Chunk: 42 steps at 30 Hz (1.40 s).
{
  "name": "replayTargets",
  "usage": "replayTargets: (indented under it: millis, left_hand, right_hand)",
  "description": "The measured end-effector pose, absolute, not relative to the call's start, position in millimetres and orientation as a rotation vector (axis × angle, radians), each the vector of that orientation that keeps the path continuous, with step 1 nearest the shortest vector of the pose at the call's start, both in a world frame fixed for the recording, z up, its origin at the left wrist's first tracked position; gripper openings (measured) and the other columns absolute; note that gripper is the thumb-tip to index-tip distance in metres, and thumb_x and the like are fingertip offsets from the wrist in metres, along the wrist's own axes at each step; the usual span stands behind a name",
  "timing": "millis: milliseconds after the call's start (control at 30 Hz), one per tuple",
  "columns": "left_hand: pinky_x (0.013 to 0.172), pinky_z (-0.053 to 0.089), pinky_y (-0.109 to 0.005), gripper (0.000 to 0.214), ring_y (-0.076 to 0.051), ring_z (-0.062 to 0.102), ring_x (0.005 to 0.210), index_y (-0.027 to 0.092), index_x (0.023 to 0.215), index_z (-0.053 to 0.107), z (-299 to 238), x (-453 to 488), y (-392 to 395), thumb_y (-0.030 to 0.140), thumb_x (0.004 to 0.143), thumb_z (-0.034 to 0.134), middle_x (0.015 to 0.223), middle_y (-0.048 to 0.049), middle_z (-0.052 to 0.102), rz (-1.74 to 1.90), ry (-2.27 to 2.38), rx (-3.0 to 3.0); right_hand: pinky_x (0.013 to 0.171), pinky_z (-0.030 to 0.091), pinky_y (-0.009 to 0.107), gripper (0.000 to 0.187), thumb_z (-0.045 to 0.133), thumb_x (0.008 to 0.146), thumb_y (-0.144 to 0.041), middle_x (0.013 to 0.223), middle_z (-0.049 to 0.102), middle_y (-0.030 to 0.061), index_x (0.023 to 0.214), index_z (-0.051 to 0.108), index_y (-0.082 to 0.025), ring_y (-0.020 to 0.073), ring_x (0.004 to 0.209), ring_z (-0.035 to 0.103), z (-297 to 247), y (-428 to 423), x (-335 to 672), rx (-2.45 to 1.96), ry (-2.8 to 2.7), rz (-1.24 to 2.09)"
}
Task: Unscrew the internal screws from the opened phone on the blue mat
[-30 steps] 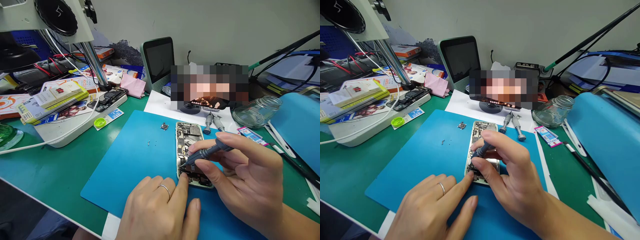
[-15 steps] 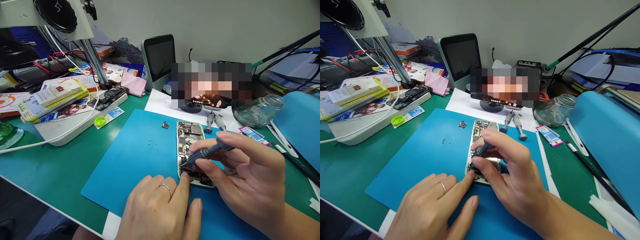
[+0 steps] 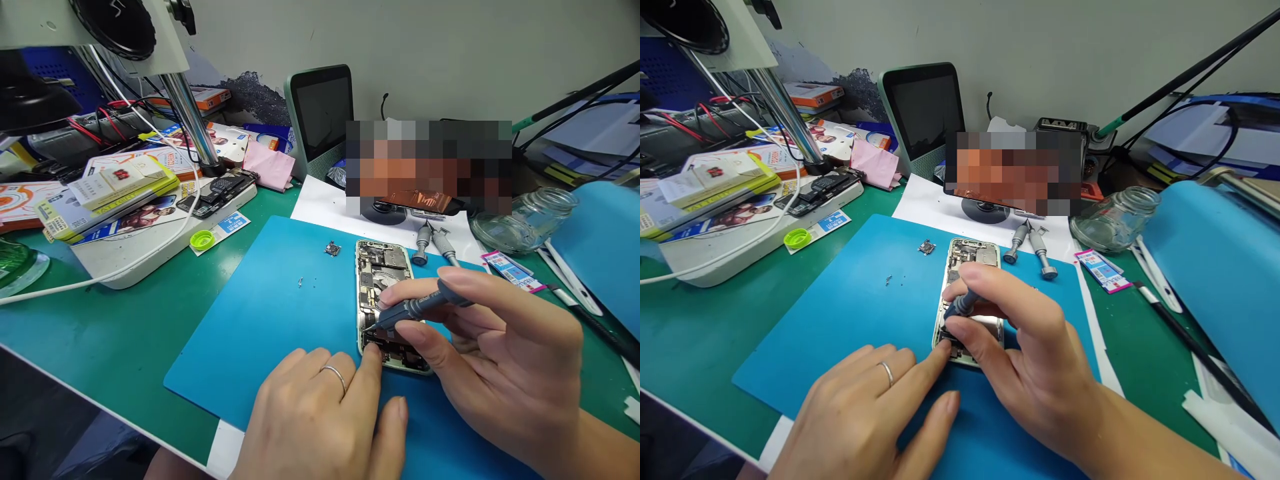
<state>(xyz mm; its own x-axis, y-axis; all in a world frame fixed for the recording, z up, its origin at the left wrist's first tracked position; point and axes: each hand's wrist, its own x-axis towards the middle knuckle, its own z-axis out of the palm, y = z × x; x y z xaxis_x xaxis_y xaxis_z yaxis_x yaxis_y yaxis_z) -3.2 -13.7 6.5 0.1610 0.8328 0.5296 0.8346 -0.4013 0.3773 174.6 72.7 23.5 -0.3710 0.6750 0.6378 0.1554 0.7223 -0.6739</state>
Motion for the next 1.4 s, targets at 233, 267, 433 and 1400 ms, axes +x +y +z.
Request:
replayTargets:
  millis: [233, 267, 433, 1400]
  left_hand:
    - [0.055, 0.040, -0.039, 0.027, -0.019, 0.058, 0.061, 0.018, 0.117, 0.074, 6.1, -3.0, -13.2, 0.024, 0.102, 0.052, 0.073, 0.0022, 0.064, -1.095, -1.703, -2.387]
    - [0.055, 0.040, -0.038, 0.026, -0.018, 0.058, 0.061, 0.018, 0.116, 0.074, 5.6, -3.1, -13.1, 0.023, 0.102, 0.053, 0.072, 0.0023, 0.064, -1.092, -1.695, -2.387]
    - [0.054, 0.040, -0.037, 0.022, -0.017, 0.058, 0.059, 0.019, 0.110, 0.072, 3.5, -5.0, -12.0, 0.021, 0.101, 0.052, 0.070, 0.0033, 0.062, -1.044, -1.650, -2.387]
    - [0.055, 0.042, -0.036, 0.025, -0.016, 0.060, 0.061, 0.018, 0.122, 0.069, -0.4, -8.5, -10.3, 0.021, 0.104, 0.051, 0.075, 0.0042, 0.064, -1.050, -1.586, -2.412]
  right_hand:
    - [0.081, 0.074, 0.032, 0.084, 0.075, 0.089, 0.004, 0.131, 0.077, -0.0005, 0.155, 0.053, -0.044, 0.0192, 0.105, 0.081, 21.0, 74.7, 178.4, -0.588, -1.979, 0.594]
    - [0.080, 0.075, 0.032, 0.085, 0.074, 0.089, 0.004, 0.131, 0.076, 0.0000, 0.155, 0.053, -0.044, 0.0197, 0.106, 0.080, 21.5, 74.7, 178.3, -0.585, -1.981, 0.598]
    - [0.085, 0.075, 0.032, 0.088, 0.068, 0.089, 0.007, 0.138, 0.070, 0.0052, 0.161, 0.044, -0.039, 0.0211, 0.113, 0.077, 24.8, 72.4, 175.4, -0.550, -2.001, 0.662]
    - [0.094, 0.070, 0.026, 0.092, 0.061, 0.093, 0.010, 0.142, 0.065, 0.0056, 0.167, 0.032, -0.037, 0.0152, 0.116, 0.072, 21.0, 74.9, 176.5, -0.492, -2.098, 0.618]
